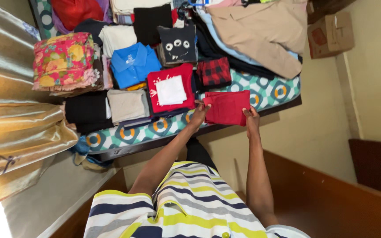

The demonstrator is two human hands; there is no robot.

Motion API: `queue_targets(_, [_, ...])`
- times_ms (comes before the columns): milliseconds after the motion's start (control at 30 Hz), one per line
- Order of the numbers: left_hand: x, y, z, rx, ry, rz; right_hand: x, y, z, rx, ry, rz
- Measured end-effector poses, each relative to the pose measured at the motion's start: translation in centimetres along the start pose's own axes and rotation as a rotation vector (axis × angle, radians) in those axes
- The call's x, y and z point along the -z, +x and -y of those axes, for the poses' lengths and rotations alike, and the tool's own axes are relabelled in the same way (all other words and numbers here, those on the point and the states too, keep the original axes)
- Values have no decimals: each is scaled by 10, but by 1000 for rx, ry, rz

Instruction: The person organizes several folded clothing items by picking them up from a pile and placing them onto a bed one by one.

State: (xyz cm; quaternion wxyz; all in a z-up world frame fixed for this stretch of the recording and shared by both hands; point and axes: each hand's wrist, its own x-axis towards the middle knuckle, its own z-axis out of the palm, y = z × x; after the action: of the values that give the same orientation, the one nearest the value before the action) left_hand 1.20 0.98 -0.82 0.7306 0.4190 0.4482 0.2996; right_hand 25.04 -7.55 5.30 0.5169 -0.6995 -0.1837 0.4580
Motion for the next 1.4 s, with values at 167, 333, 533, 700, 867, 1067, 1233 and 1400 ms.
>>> queue_targets(167, [-13,71,5,65,-106,-146,-6,83,21,63,-59,123])
queue_targets(333, [-13,116,-7,-7,-60,-298,-29,147,32,16,-98,196])
queue_targets(533, [-2,156,-13,57,-53,-405,-59,206,27,26,-37,307])
queue_targets(700, [-3,171,-5,-140,272,-602,-86,226,12,-38,-192,307])
queue_targets(867, [-33,133,-1,-322,683,-442,-95,228,3,9,-175,262])
queue_targets(1067, [-28,145,-14,-120,1053,-150,-101,225,-7,155,-291,345])
queue_targets(1233, [-15,147,-9,-11,1255,-32,-105,230,-9,309,-422,392])
queue_targets(1400, [-16,153,-11,82,1241,31,-108,227,-6,342,-594,284])
